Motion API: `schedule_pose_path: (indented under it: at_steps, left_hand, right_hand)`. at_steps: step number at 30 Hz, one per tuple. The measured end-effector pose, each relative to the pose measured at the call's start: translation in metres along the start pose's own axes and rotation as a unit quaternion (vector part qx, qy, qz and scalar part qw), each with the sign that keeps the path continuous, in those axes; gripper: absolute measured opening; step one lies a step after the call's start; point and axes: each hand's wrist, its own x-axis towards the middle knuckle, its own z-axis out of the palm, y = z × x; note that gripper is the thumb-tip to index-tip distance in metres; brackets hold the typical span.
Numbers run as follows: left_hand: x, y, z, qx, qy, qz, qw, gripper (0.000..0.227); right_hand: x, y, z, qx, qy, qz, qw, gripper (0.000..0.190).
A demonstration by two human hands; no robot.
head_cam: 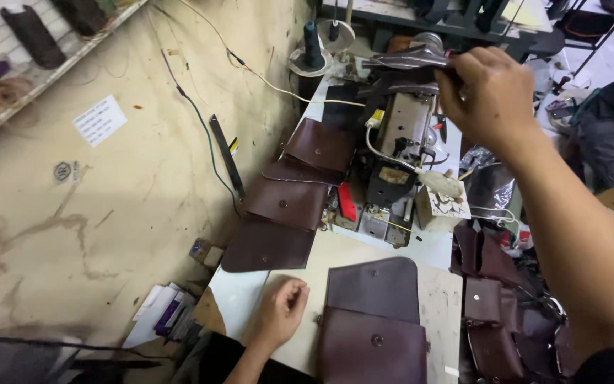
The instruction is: The person picks up a brown leather pouch and a zipper, then inserts the zipper into the pouch opening. They align the zipper tape with the pouch edge and press it into place by hand, smoothing the seam. The person repeats this process on a second pouch, then places a red patterned insert into the finished pouch.
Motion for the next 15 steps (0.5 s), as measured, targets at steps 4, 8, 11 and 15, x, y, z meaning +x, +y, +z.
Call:
schedule_pose_path:
  at_steps: [4, 8, 11, 15]
  left_hand:
    - [0.005, 0.05, -0.032, -0.011, -0.046, -0.004, 0.999, 0.018]
    - [0.016, 0.077, -0.025, -0.252, -0.057, -0.144, 0.955, 0.058]
    - [0.035, 0.112, -0.029, -0.438, -0.017, -0.256, 0.861, 0.069]
    - [0.049, 0.079, -0.012, -0.477, 0.086, -0.274, 0.831, 0.005]
  right_hand:
    - [-0.035, -0.048, -0.057, 0.04, 0.002, 0.002, 0.999, 0.021]
    - [-0.092, -0.123, -0.088, 0.112, 0.085, -0.098, 0.985, 0.026]
    - [-0.146, -0.182, -0.097, 0.169, 0.129, -0.192, 0.958, 0.03]
    - [-0.203, -0.228, -0.11, 0.296, 0.053, -0.246, 0.921, 0.013]
